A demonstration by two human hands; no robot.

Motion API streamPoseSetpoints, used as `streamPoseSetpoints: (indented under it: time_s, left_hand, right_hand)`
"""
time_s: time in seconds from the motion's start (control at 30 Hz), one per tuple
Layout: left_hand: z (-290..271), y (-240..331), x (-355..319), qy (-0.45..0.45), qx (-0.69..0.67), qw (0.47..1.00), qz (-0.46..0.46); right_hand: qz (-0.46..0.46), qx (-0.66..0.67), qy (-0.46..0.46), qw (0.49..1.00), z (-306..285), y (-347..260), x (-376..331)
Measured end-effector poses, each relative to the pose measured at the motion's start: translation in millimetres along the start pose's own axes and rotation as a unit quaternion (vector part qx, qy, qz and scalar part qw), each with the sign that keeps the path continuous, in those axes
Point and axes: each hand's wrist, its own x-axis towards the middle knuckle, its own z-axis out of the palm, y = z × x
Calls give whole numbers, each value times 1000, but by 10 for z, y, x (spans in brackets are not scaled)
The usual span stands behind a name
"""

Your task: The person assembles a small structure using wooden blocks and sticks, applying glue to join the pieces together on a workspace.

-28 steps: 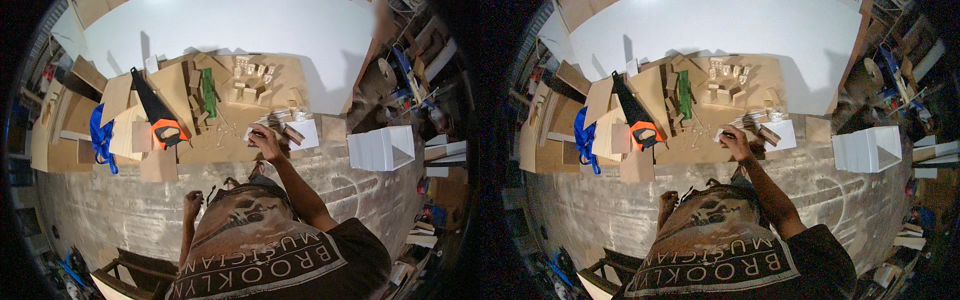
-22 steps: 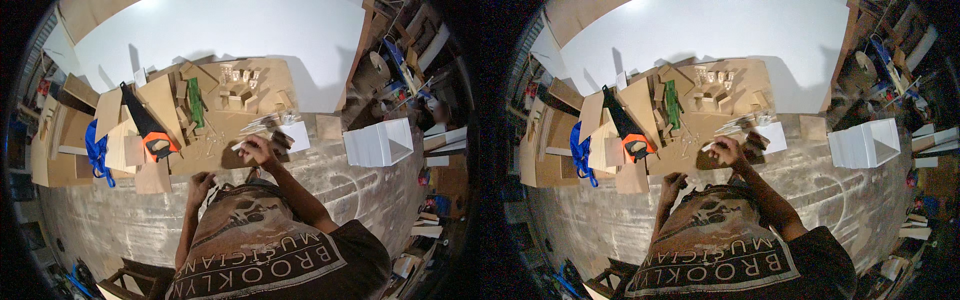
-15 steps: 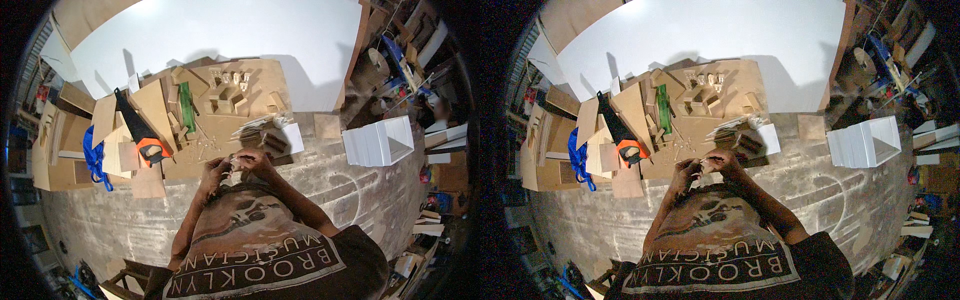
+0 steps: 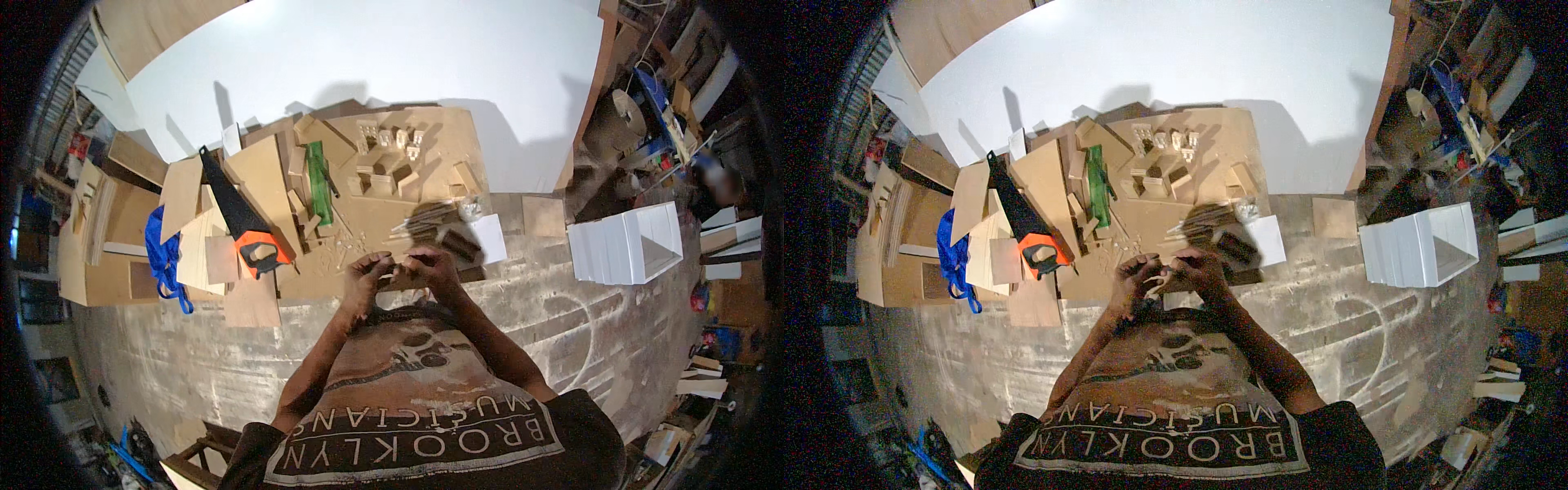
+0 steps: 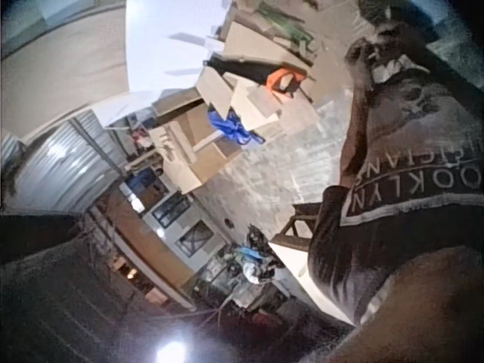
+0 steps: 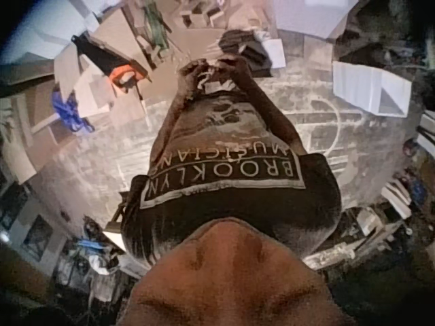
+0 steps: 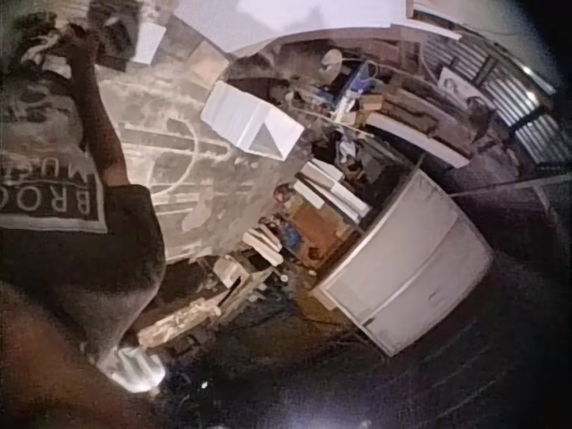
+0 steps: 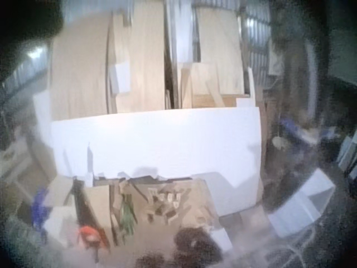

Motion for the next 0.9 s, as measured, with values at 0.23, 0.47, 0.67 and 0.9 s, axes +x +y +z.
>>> streamPoseSetpoints:
  time_s: [0.23,0.47,0.67,0.9]
  left_hand:
    - [-219,153,254,-34,-44,997,-49]
    - [-418,200,551,-123,-48,990,-60]
    - [-696,120,617,-174,8,974,-141]
    - [-1591,64,408,-110,468,875,-67]
  right_hand:
    - [-120,-150,105,976,308,-72,195]
    - [-34,-27,199,979,518,-120,237]
    - [25,97,231,968,585,-19,83]
    - [142,-59,312,938,371,730,-266]
